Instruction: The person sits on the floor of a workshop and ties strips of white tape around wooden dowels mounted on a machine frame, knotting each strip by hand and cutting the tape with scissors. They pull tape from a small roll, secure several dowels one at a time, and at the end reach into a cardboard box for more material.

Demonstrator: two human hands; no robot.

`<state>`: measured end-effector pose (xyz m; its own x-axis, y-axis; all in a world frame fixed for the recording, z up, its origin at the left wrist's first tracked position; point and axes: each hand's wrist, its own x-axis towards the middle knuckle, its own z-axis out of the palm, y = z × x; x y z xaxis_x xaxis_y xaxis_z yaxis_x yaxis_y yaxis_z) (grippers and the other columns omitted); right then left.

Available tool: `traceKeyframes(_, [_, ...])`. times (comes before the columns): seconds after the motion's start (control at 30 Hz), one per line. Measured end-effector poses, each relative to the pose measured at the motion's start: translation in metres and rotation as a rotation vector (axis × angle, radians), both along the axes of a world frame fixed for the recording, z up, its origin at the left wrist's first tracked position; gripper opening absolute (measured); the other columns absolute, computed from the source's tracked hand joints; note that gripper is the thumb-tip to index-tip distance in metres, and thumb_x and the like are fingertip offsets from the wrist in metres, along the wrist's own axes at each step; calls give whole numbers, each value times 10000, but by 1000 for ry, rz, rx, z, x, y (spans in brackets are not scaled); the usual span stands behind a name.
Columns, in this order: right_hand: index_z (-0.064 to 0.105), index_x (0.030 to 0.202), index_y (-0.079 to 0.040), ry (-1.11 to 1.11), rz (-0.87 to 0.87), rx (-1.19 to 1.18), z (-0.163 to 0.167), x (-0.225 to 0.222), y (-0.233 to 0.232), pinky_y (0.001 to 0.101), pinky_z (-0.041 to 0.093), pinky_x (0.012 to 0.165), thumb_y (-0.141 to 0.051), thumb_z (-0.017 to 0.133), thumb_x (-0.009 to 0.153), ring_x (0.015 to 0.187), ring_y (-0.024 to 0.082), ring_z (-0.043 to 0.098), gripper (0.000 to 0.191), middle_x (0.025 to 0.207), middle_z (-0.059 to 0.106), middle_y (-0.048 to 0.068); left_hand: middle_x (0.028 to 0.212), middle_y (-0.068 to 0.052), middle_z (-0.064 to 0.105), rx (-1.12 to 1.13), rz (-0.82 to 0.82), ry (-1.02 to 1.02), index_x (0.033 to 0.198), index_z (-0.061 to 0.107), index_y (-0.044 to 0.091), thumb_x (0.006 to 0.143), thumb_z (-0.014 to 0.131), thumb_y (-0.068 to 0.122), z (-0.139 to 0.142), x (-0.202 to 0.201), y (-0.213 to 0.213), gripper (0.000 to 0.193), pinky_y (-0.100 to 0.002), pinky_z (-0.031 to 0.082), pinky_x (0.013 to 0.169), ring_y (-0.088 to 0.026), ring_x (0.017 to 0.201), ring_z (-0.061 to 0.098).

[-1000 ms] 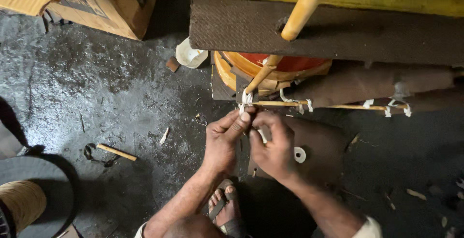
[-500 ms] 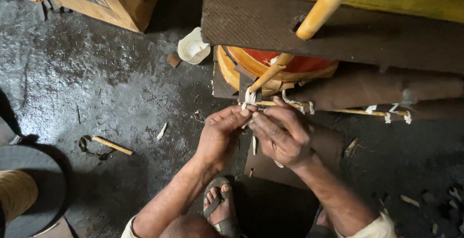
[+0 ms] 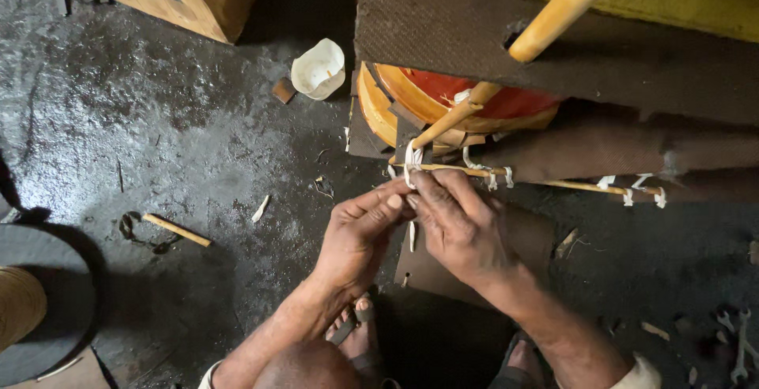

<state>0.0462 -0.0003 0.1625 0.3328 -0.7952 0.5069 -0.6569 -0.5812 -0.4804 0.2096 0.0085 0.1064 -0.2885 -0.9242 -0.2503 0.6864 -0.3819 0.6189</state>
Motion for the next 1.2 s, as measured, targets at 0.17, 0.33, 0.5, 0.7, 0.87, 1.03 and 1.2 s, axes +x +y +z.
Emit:
traceKeyframes(0.17, [710, 1200, -40, -108, 56, 230, 11, -1, -4, 324, 597, 742, 73, 634, 923, 886, 233, 726, 308, 1057, 688, 112, 963, -18, 738, -46, -2, -177, 1137, 739, -26, 959, 710, 107, -20, -5, -9, 224, -259, 508, 817, -99, 878, 617])
traceKeyframes(0.33, [742, 1104, -40, -58, -36, 147, 21, -6, -10, 312, 567, 665, 13, 717, 917, 779, 180, 709, 195, 943, 719, 95, 903, -6, 745, -245, 136, -412, 1030, 770, -13, 957, 740, 106, -37, 3, -16, 143, -249, 524, 761, -87, 812, 630])
traceKeyframes(0.5, [736, 1157, -27, -12, -75, -4, 25, -24, -19, 295, 568, 666, 4, 707, 988, 774, 157, 705, 174, 912, 704, 91, 944, -60, 684, -393, 285, -618, 1025, 727, -9, 1002, 737, 82, -26, 21, -26, 95, -281, 492, 765, -138, 845, 603])
traceKeyframes(0.7, [592, 1286, 7, -270, 81, 892, -5, -40, -10, 301, 647, 745, -8, 490, 990, 829, 105, 691, 314, 1009, 652, 61, 1186, -203, 587, -1281, 363, -836, 1067, 577, 41, 956, 686, -13, 2, 30, -32, 164, -421, 546, 851, -345, 979, 651])
traceKeyframes(0.87, [614, 1044, -69, -511, 0, 1501, -29, -56, -31, 389, 693, 599, -54, 497, 950, 607, 94, 497, 151, 763, 476, 30, 1186, -128, 627, -1429, 106, -570, 1106, 532, 24, 1029, 634, 16, -7, 28, -64, 128, -379, 600, 754, -319, 1002, 704])
traceKeyframes(1.03, [618, 896, -9, -550, -23, 1374, 5, -77, -41, 354, 663, 584, -84, 472, 906, 659, 92, 546, 165, 795, 519, 26, 1076, -123, 683, -1767, 208, -785, 981, 557, 56, 975, 590, 98, -26, 44, -92, 53, -390, 518, 599, -247, 755, 686])
traceKeyframes(1.2, [622, 968, -6, -641, 73, 1299, 2, -58, -34, 326, 512, 600, -129, 505, 1003, 667, 108, 462, 174, 800, 463, 27, 1011, -127, 662, -1537, 346, -763, 945, 497, 64, 852, 592, 38, -32, 27, -73, 135, -426, 529, 661, -310, 804, 671])
